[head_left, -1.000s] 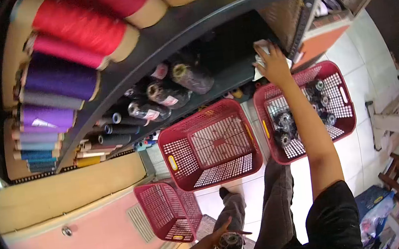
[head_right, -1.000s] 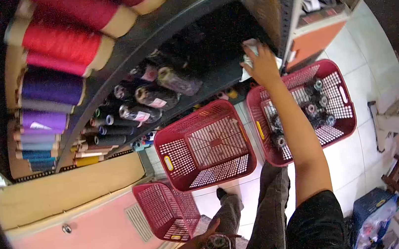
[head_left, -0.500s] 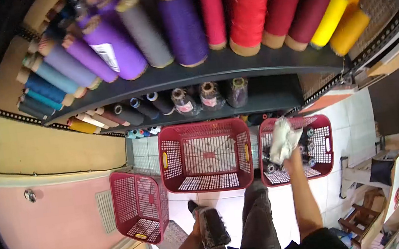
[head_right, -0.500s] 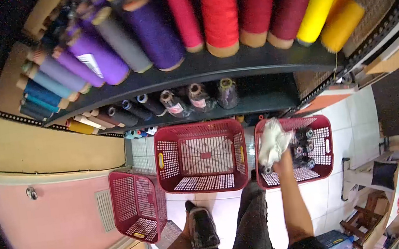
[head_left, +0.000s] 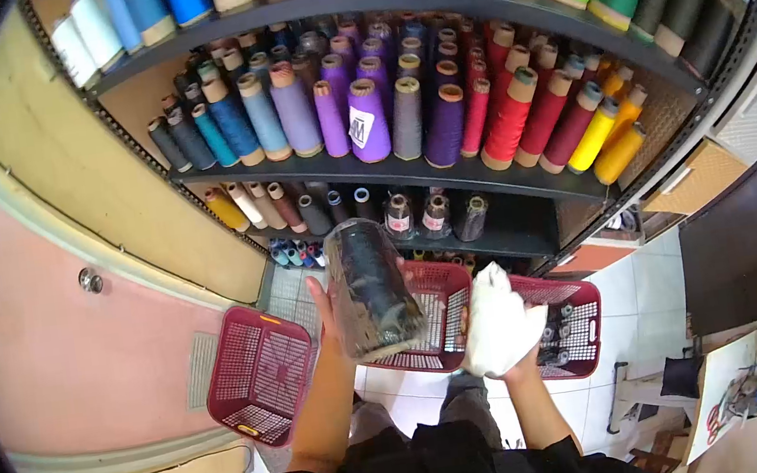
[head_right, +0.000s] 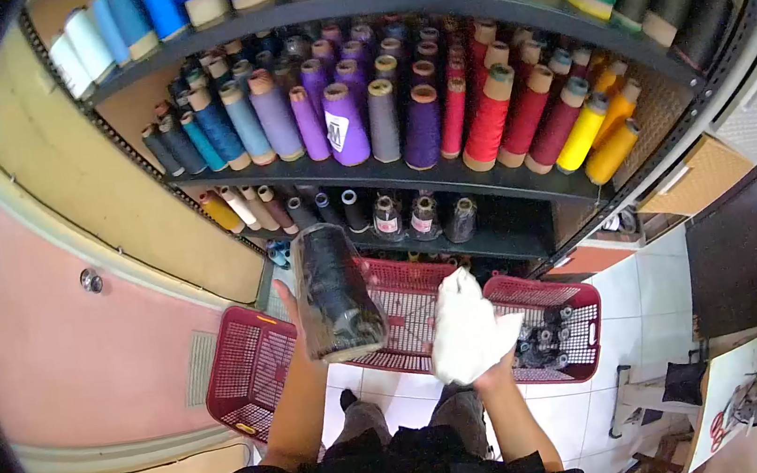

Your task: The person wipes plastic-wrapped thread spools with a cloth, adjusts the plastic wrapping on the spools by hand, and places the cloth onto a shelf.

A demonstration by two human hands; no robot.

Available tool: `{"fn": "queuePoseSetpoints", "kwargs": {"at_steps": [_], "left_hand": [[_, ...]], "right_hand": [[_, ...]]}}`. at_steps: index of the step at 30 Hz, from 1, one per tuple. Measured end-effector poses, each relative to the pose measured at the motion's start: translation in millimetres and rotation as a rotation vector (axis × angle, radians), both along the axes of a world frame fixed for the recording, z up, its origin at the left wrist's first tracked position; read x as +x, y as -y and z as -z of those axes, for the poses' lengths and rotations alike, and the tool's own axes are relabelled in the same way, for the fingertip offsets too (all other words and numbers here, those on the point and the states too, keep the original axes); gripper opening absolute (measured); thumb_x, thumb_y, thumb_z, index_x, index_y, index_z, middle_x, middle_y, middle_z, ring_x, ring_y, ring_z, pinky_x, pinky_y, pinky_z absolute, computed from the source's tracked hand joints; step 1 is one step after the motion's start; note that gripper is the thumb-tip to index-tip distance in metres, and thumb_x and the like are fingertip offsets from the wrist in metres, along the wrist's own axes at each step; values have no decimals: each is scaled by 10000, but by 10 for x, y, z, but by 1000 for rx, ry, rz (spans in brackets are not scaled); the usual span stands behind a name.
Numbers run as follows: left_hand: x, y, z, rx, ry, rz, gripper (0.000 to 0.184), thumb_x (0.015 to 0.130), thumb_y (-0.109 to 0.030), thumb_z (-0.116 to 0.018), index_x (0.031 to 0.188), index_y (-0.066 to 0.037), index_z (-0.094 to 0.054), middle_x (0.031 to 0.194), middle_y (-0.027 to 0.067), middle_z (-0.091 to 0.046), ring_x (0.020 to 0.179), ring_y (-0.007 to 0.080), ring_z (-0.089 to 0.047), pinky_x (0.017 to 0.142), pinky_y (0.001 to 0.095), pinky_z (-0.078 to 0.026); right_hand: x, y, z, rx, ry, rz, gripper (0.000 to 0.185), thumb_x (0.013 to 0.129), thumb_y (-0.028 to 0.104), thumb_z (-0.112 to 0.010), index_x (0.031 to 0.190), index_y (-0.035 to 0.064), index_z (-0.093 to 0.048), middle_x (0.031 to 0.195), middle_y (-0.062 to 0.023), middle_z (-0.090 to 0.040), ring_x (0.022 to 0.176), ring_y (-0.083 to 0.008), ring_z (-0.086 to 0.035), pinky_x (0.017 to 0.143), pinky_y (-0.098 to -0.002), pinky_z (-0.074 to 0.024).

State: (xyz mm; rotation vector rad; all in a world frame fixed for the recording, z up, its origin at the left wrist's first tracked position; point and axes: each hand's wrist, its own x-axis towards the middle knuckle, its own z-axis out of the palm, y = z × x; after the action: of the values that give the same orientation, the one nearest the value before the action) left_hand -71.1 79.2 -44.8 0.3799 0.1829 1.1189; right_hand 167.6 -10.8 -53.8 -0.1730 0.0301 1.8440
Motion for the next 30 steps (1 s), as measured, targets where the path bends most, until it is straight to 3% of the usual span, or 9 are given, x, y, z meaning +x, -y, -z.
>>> {"fn": "queuePoseSetpoints", "kwargs": {"at_steps": [5, 7, 12, 13, 15, 17, 20, 26, 30], "left_hand": [[-155, 283, 331, -58, 179, 68, 842, 785, -624, -522, 1362, -32, -368, 1244, 227, -516, 1103, 390, -541, 929, 535, -451], [-244, 488, 210, -102, 127, 76, 806, 763, -541, -572, 1362, -38, -374, 1224, 205, -536, 1074, 366, -564, 933, 504, -459], [-386, 924, -164, 104, -512, -61, 1023, 629, -393, -756, 1437, -50, -231, 1344, 158, -438, 1213, 268, -466, 1031, 402, -360], [-346, 963, -368, 381, -649, -198, 1106, 608, -350, -785, 1465, -48, -154, 1388, 143, -389, 1266, 248, -413, 1065, 387, -307], [-299, 1057, -656, 536, -639, -242, 1164, 628, -313, -787, 1478, -47, -39, 1423, 131, -330, 1312, 240, -339, 1090, 370, -242], [-258, 1106, -565, 547, -441, -391, 1164, 635, -299, -789, 1477, -55, -24, 1414, 140, -337, 1302, 241, -358, 1081, 378, -271], [-341, 1092, -560, 470, -50, -401, 1124, 615, -376, -795, 1442, -18, -122, 1341, 149, -417, 1210, 270, -471, 1007, 395, -398], [-816, 1291, -228, 114, -502, -472, 932, 613, -382, -773, 1335, 4, -326, 1186, 148, -540, 1082, 266, -565, 916, 390, -477], [-477, 1278, -329, 143, -411, -481, 917, 669, -387, -728, 1382, -15, -289, 1219, 165, -528, 1117, 293, -544, 972, 413, -443]], "right_hand": [[-90, 8, -586, 102, 30, -43, 829, 747, 385, -672, 1413, 68, -295, 1347, -191, -452, 1214, -421, -451, 939, -597, -414], [-173, 35, -609, 90, 475, 44, 753, 778, 398, -623, 1382, 49, -340, 1309, -197, -485, 1141, -413, -510, 945, -535, -431], [-376, 60, -870, 166, 867, 466, 650, 785, 254, -704, 1314, 27, -402, 1160, -148, -571, 1050, -271, -585, 876, -374, -498], [-330, 68, -749, 433, 735, 404, 605, 756, 274, -719, 1258, 31, -483, 1190, -173, -569, 1087, -305, -575, 914, -409, -471], [-704, 119, -1104, 1099, 1488, 680, 540, 695, 261, -736, 1181, 86, -583, 1256, -179, -551, 1171, -358, -523, 973, -463, -410], [-966, 324, -1392, 1399, 1699, 560, 455, 662, 206, -720, 1110, 161, -652, 1309, -137, -534, 1248, -379, -453, 1027, -487, -334], [-1035, 562, -1371, 1612, 1719, 346, 426, 679, 164, -702, 1100, 217, -664, 1289, -28, -567, 1270, -308, -449, 1033, -456, -324], [-886, 571, -1089, 1552, 1465, 317, 334, 646, 61, -682, 972, 134, -685, 1220, -99, -607, 1208, -330, -516, 973, -428, -436], [-1031, 383, -1495, 1434, 1470, 411, 406, 694, 115, -643, 1098, 143, -670, 1279, -91, -568, 1273, -356, -438, 1056, -521, -306]]}}
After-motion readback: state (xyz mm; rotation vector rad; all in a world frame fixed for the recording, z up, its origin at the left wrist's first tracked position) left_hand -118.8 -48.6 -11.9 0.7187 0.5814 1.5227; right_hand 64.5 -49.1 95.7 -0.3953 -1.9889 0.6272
